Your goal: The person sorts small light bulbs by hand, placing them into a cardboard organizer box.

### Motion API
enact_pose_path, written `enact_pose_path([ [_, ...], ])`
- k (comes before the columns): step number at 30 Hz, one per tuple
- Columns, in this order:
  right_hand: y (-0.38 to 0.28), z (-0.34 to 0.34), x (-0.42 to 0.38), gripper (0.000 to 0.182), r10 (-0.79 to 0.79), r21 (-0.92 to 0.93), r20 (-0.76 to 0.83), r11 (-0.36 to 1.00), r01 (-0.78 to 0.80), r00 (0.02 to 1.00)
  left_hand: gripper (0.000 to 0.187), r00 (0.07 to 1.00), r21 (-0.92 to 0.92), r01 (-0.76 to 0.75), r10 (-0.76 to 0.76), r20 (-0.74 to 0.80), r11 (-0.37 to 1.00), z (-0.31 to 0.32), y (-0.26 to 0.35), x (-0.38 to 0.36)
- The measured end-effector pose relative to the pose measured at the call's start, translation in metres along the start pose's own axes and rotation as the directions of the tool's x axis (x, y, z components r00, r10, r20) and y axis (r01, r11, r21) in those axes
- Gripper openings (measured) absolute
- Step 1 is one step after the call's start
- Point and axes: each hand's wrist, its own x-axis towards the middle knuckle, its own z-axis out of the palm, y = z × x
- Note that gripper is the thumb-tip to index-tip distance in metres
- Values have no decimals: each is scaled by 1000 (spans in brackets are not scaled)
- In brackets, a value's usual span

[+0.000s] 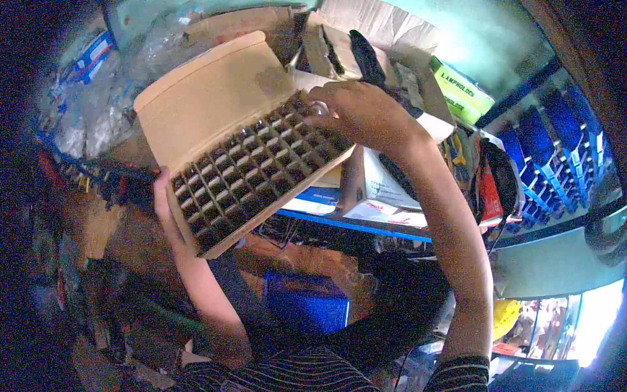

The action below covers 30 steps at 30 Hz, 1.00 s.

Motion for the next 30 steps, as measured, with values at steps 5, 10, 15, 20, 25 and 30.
enact_pose_path([
  [5,25,-31,-24,37,188,-84,-214,974,-210,958,48,999,3,36,-36,-16,999,3,-1,-5],
  [10,126,-70,-123,32,619,102,-453,751,-652,642,45,917,552,-210,358,-174,807,-127,-17,80],
  [15,207,-31,-219,35,662,8,-138,744,-668,737,49,935,552,-292,354,-6,781,-174,-6,124],
  [20,187,-3,-220,47,606,-32,211,789,-614,767,48,963,395,-206,257,-80,895,-82,0,61],
  [25,188,5,-226,43,603,-23,125,796,-605,788,48,961,416,-221,270,-62,882,-61,4,50],
  [30,205,7,-231,31,574,119,43,810,-575,818,47,959,433,-226,278,-59,872,-50,0,39],
])
